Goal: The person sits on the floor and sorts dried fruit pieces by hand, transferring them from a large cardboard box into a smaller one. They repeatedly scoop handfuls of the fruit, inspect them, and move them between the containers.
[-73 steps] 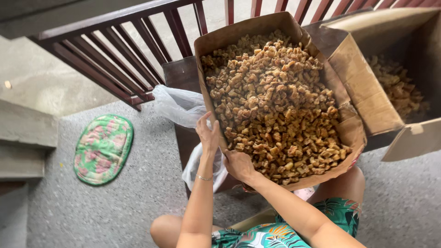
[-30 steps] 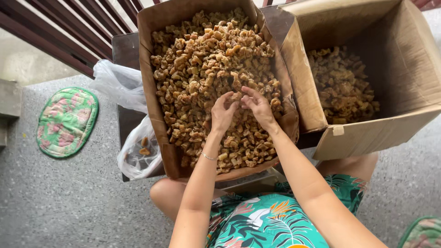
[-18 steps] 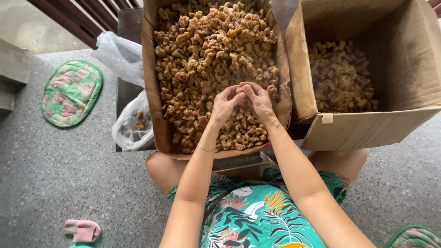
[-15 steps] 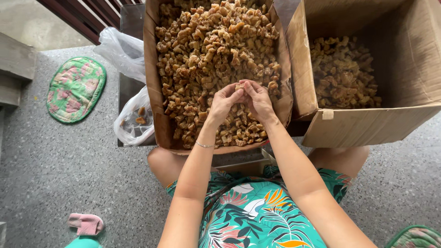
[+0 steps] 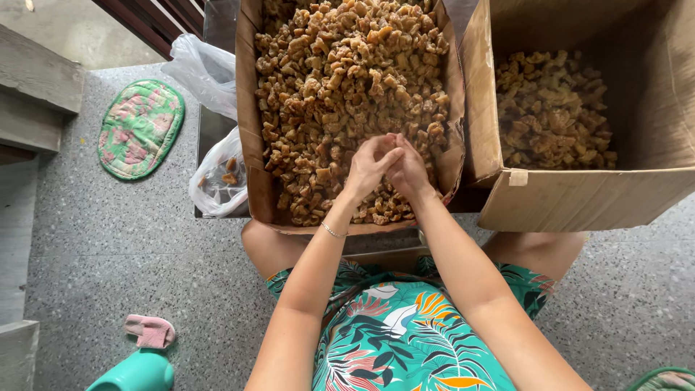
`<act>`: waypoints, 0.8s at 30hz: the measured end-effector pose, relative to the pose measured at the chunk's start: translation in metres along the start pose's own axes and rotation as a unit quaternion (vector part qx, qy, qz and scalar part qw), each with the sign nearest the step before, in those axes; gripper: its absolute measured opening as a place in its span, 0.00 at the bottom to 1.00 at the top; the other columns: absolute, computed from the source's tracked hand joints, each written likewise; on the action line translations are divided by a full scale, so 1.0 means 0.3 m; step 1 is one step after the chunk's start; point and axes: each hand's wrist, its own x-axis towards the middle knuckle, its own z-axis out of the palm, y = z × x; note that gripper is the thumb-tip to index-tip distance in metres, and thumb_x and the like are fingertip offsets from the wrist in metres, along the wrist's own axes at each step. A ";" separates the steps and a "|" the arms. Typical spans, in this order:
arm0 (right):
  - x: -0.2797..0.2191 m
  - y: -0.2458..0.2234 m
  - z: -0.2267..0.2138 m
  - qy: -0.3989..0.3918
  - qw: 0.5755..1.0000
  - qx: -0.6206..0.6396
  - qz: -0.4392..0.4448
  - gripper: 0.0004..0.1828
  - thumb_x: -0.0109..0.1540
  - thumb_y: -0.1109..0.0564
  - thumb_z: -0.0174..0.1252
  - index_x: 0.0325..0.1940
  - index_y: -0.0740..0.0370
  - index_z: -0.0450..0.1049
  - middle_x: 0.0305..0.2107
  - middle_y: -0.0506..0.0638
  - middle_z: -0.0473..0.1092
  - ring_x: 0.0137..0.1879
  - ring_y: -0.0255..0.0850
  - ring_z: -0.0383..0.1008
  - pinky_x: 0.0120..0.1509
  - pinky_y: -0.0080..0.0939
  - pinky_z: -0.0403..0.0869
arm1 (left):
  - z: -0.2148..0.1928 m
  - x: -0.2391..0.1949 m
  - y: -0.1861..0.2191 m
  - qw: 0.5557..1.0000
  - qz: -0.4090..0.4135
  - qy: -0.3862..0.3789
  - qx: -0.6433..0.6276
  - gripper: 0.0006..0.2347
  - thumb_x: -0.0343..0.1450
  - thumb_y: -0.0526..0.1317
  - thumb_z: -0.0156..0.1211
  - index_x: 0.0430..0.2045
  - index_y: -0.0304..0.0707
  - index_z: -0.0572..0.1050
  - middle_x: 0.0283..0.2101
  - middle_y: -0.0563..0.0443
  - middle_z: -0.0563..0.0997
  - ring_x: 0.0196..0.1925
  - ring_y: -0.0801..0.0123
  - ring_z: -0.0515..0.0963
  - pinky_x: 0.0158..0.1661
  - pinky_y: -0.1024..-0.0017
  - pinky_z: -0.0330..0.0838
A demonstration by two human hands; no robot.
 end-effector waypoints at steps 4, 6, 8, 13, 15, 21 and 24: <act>0.010 -0.015 -0.006 -0.033 0.996 0.071 0.036 0.21 0.73 0.41 0.47 0.52 0.61 0.71 0.37 0.51 0.74 0.44 0.39 0.75 0.49 0.40 0.78 | 0.007 0.050 -0.059 1.000 0.019 0.019 0.000 0.15 0.74 0.43 0.59 0.50 0.31 0.78 0.51 0.43 0.80 0.50 0.61 0.83 0.50 0.67 0.81; -0.004 -0.013 -0.012 -0.023 0.995 0.089 0.037 0.21 0.72 0.40 0.49 0.53 0.58 0.72 0.36 0.50 0.74 0.42 0.40 0.75 0.47 0.40 0.77 | -0.004 0.124 -0.079 0.998 0.007 0.064 -0.016 0.15 0.76 0.43 0.57 0.52 0.33 0.77 0.51 0.43 0.82 0.51 0.60 0.83 0.52 0.66 0.80; -0.010 -0.018 -0.017 -0.023 0.992 0.122 0.030 0.20 0.72 0.39 0.52 0.54 0.57 0.74 0.36 0.49 0.74 0.42 0.41 0.75 0.46 0.41 0.77 | -0.013 0.216 -0.072 0.994 0.011 0.106 0.020 0.16 0.75 0.44 0.58 0.53 0.33 0.74 0.50 0.42 0.82 0.50 0.58 0.82 0.52 0.64 0.78; -0.016 -0.026 -0.033 0.015 0.988 0.153 0.028 0.23 0.70 0.37 0.55 0.47 0.59 0.76 0.37 0.51 0.76 0.45 0.45 0.77 0.49 0.47 0.78 | 0.019 0.438 -0.024 0.946 0.096 0.192 0.244 0.23 0.69 0.47 0.68 0.52 0.31 0.69 0.50 0.38 0.80 0.50 0.49 0.78 0.49 0.56 0.73; -0.025 -0.030 -0.028 0.041 0.988 0.145 0.034 0.23 0.70 0.37 0.55 0.46 0.60 0.77 0.39 0.52 0.77 0.46 0.46 0.77 0.51 0.48 0.78 | 0.030 0.459 -0.024 0.959 -0.011 0.155 0.237 0.24 0.71 0.46 0.66 0.58 0.35 0.67 0.49 0.37 0.79 0.49 0.52 0.78 0.50 0.58 0.74; -0.042 -0.046 -0.003 0.029 0.991 0.123 0.030 0.25 0.68 0.37 0.54 0.56 0.58 0.76 0.45 0.51 0.76 0.47 0.43 0.76 0.53 0.46 0.77 | -0.014 0.373 -0.096 0.987 -0.031 0.053 -0.151 0.21 0.72 0.38 0.61 0.62 0.39 0.70 0.55 0.42 0.78 0.51 0.58 0.80 0.49 0.64 0.77; -0.042 -0.056 0.016 -0.013 0.995 0.094 0.009 0.25 0.68 0.37 0.54 0.59 0.57 0.74 0.46 0.49 0.76 0.46 0.40 0.75 0.51 0.43 0.76 | -0.052 0.242 -0.087 0.971 -0.048 -0.013 -0.233 0.21 0.73 0.37 0.59 0.63 0.41 0.70 0.57 0.46 0.78 0.53 0.61 0.82 0.49 0.70 0.81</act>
